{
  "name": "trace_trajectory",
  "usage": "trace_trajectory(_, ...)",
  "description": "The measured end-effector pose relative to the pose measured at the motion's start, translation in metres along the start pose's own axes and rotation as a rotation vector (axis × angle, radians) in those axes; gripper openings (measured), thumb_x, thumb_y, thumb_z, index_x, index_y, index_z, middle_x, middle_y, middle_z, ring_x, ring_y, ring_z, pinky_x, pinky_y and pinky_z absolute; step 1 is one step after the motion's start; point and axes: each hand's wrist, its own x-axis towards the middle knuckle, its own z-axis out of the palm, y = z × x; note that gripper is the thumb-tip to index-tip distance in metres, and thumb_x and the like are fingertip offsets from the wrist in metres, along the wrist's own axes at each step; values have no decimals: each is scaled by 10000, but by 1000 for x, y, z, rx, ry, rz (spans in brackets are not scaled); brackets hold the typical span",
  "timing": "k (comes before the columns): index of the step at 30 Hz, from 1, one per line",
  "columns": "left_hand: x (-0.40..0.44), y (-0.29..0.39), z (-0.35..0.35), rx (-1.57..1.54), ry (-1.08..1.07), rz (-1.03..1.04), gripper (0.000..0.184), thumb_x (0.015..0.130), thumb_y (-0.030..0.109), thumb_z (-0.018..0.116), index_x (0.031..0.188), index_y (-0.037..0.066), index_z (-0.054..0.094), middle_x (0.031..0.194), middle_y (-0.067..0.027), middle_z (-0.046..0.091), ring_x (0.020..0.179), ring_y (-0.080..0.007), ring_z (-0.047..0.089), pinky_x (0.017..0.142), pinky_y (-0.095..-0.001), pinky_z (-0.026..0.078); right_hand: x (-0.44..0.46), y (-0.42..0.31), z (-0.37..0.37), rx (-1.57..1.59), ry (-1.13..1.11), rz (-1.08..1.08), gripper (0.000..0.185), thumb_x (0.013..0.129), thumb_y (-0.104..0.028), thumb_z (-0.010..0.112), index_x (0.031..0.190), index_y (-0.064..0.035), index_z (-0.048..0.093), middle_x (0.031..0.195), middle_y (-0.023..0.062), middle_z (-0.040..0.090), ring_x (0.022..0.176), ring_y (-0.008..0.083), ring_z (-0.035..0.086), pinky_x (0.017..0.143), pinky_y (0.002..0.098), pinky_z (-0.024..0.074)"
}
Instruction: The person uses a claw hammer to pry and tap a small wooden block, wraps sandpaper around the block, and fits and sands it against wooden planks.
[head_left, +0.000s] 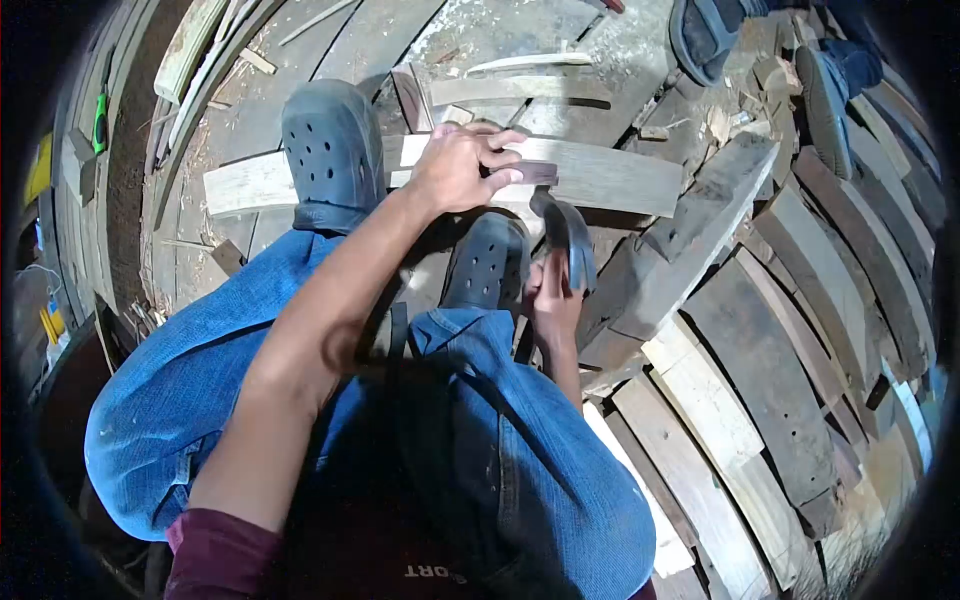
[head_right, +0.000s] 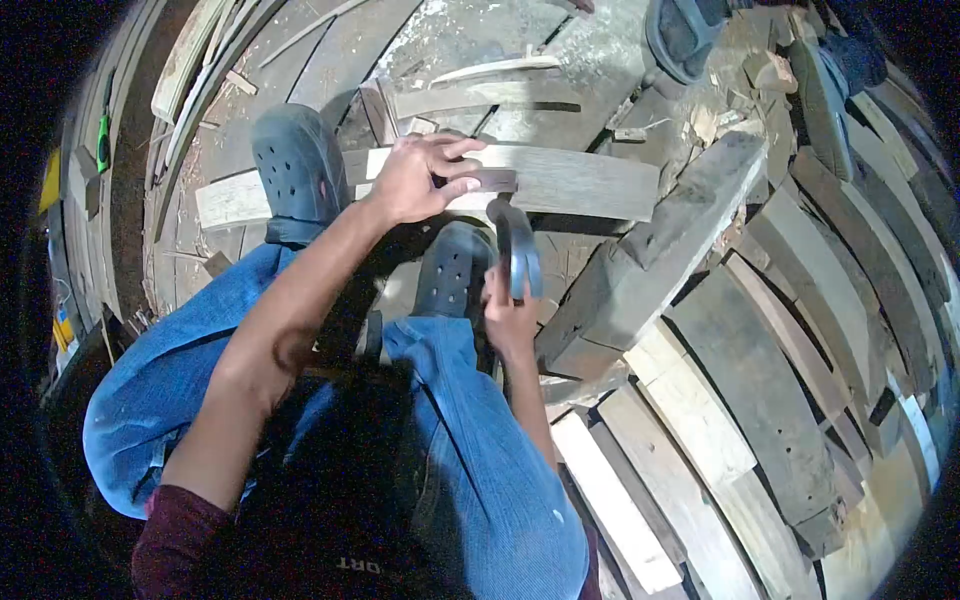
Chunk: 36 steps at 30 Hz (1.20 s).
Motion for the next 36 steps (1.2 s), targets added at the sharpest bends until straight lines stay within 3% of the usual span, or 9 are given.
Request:
trace_trajectory(2,-2,0,0,-5,13,-5,251,824,371,641,973,188,729,1280,85,579,1190,-207,522,995,-467,339,-6,2,-1,12,1,11,382,976,-396,482,744,-94,455,608,-28,416,503,75,393,456,244,308)
trace_trajectory(4,-1,-1,2,-26,21,-6,248,830,373,633,959,186,733,1265,93,589,1180,-200,529,992,-459,344,8,1,2,54,11,69,144,937,-167,580,987,-34,559,757,5,548,601,60,484,497,216,375)
trace_trajectory(13,-1,1,-1,8,-28,-36,281,835,384,629,1014,188,721,1286,82,573,1201,-196,505,1004,-445,317,-10,-10,-9,-206,58,35,167,971,-146,471,1033,-18,557,768,13,543,660,103,517,601,254,432)
trace_trajectory(17,-1,1,-1,-10,-23,-27,278,839,383,624,1013,189,721,1296,82,566,1206,-192,500,1022,-447,306,14,47,-38,-986,-10,-675,150,909,-89,506,1005,-17,596,852,78,611,723,169,583,646,279,464)
trace_trajectory(21,1,3,-1,-24,-38,-34,255,831,376,635,986,195,727,1298,83,567,1209,-192,499,1026,-447,306,28,23,-5,-784,63,-846,49,847,-52,600,843,-8,620,675,57,606,541,153,570,480,280,420)
trace_trajectory(22,3,3,-2,-25,-33,-31,251,830,375,636,983,197,727,1297,83,568,1210,-193,498,1024,-447,308,38,21,-2,-986,85,-1159,61,859,-57,605,817,-13,607,618,34,573,508,131,540,465,274,406)
trace_trajectory(26,-1,4,-2,5,-9,-40,225,828,364,638,966,213,732,1289,89,573,1204,-194,502,1008,-453,319,24,24,2,-572,84,-578,168,881,-112,592,739,-28,559,577,18,503,480,165,509,466,304,398)
trace_trajectory(29,-1,-1,3,-27,0,-32,246,836,370,625,985,205,730,1291,88,571,1201,-192,504,1006,-451,319,35,37,-4,-753,99,-931,148,858,-112,588,749,-15,561,584,96,521,489,211,533,467,349,396)
trace_trajectory(36,-2,1,-1,-21,0,-30,258,826,350,634,990,175,730,1292,97,571,1191,-197,515,999,-445,325,32,38,-4,-580,89,-702,64,815,-45,589,760,-12,588,585,117,523,485,279,523,455,362,391)
